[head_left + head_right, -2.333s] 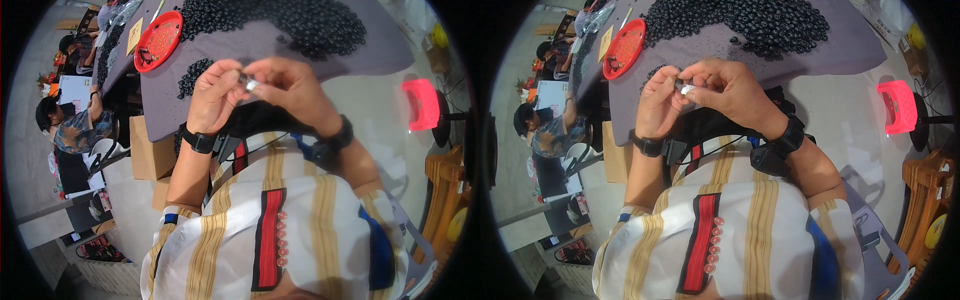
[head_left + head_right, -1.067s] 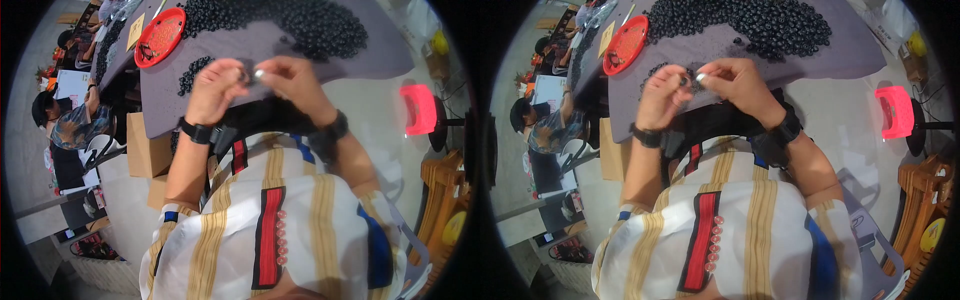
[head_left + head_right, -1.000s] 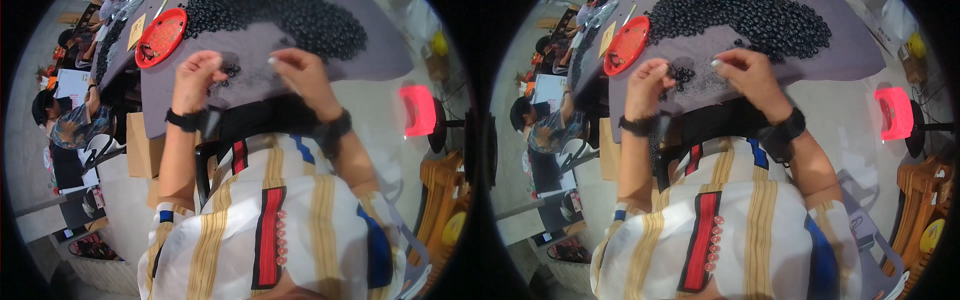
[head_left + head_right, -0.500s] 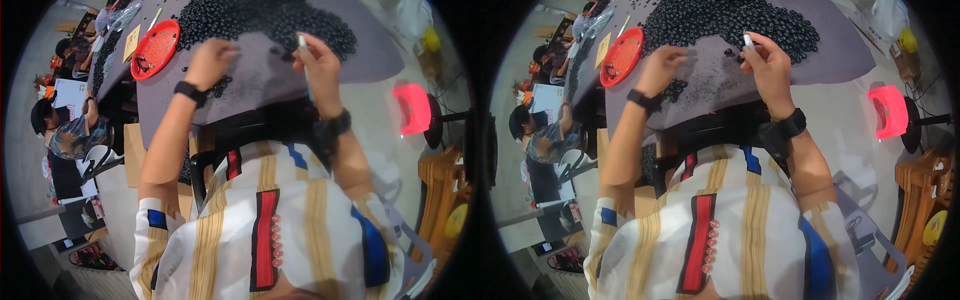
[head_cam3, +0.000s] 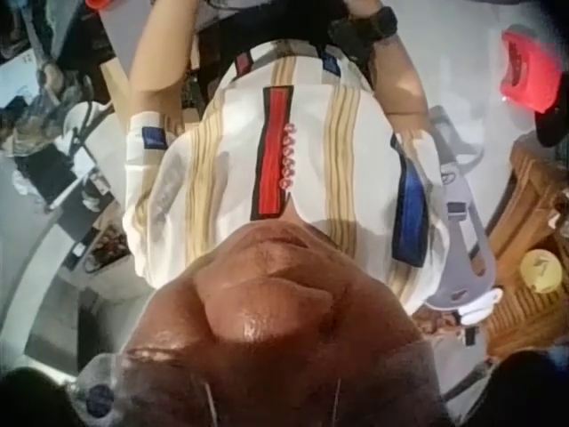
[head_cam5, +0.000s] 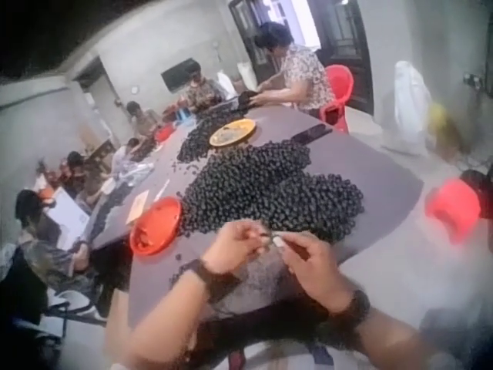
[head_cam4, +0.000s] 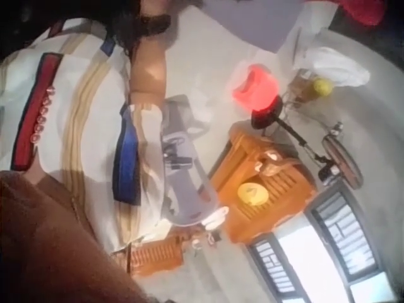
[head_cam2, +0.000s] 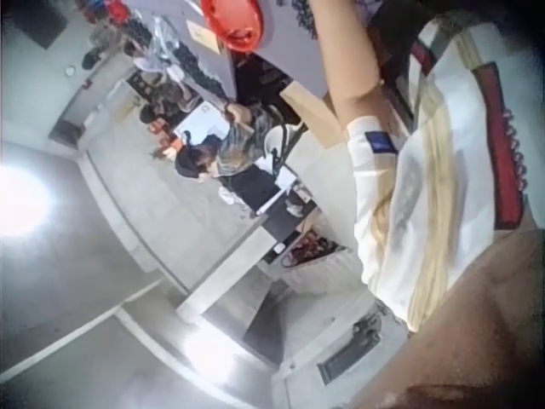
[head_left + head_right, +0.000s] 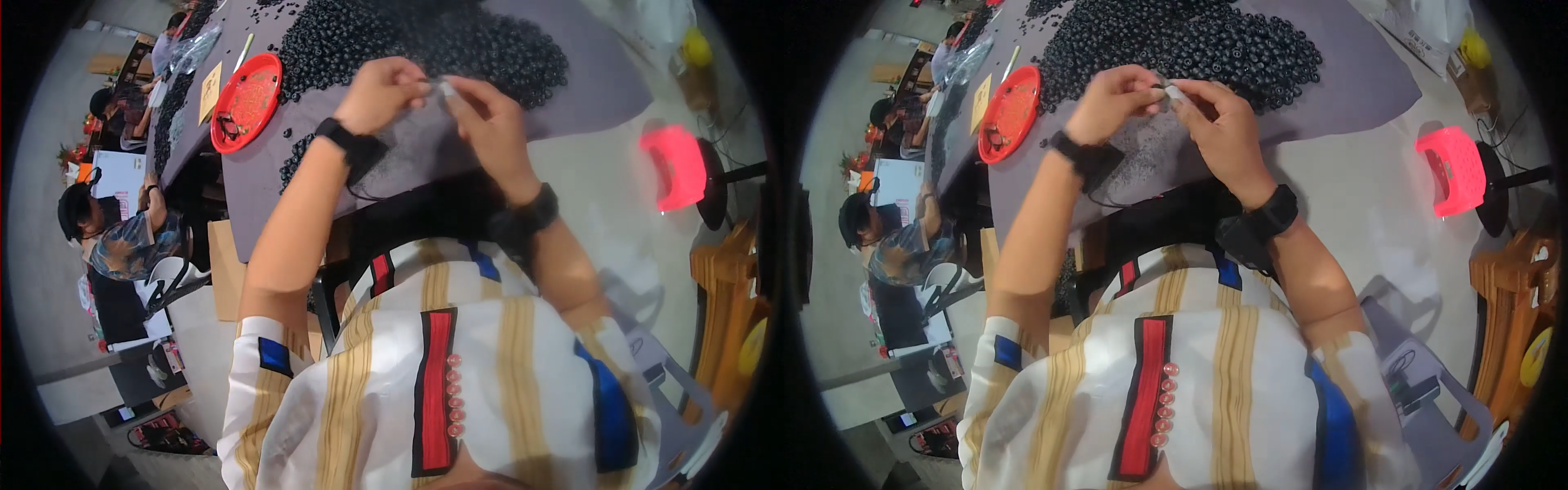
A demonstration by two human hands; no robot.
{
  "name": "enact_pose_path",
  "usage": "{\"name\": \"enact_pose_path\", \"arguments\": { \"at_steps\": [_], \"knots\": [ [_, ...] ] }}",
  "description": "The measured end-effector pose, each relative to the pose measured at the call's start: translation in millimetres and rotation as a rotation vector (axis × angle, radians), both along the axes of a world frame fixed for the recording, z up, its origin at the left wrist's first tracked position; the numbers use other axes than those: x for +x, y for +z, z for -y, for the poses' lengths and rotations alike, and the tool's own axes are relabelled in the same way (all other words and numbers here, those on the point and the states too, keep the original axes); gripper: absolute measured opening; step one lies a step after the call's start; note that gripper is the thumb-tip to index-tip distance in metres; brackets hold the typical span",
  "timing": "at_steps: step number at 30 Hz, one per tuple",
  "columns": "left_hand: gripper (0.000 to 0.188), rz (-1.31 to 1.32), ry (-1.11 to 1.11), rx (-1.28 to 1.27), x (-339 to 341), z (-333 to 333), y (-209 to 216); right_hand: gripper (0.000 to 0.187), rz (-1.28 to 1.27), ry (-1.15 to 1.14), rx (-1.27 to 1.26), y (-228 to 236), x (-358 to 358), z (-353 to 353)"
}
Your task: The person picks up a black plastic component and a white tube, applies a substance from the tube onto the component, and then places it back on the table to repeat the process.
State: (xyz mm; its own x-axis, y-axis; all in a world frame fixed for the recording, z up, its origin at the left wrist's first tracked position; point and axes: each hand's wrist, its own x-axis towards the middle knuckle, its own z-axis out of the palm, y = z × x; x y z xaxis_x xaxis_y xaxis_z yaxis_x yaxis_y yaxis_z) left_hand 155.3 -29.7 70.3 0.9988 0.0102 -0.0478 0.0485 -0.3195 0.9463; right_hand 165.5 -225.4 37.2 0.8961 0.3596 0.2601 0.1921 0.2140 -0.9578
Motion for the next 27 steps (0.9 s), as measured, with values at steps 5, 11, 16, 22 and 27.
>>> {"name": "enact_pose_path", "arguments": {
  "at_steps": [5, 11, 16, 22, 27],
  "knots": [
    [0.021, -0.146, 0.099, -0.652, -62, -3, 24, 0.029, 0.000, 0.205, 0.029, 10, -15, -5],
    [0.024, -0.072, 0.104, -0.882, -103, 2, 17, 0.033, 0.015, 0.436, 0.104, 17, -40, -11],
    [0.024, -0.055, 0.082, -0.929, -111, -2, 8, 0.034, -0.025, 0.463, 0.058, 20, -48, -13],
    [0.026, -0.027, 0.050, -0.976, -111, -1, 9, 0.033, -0.040, 0.500, 0.043, 18, -44, -13],
    [0.027, -0.015, 0.012, -1.007, -111, 1, 7, 0.034, -0.071, 0.545, 0.088, 19, -41, -12]
  ]
}}
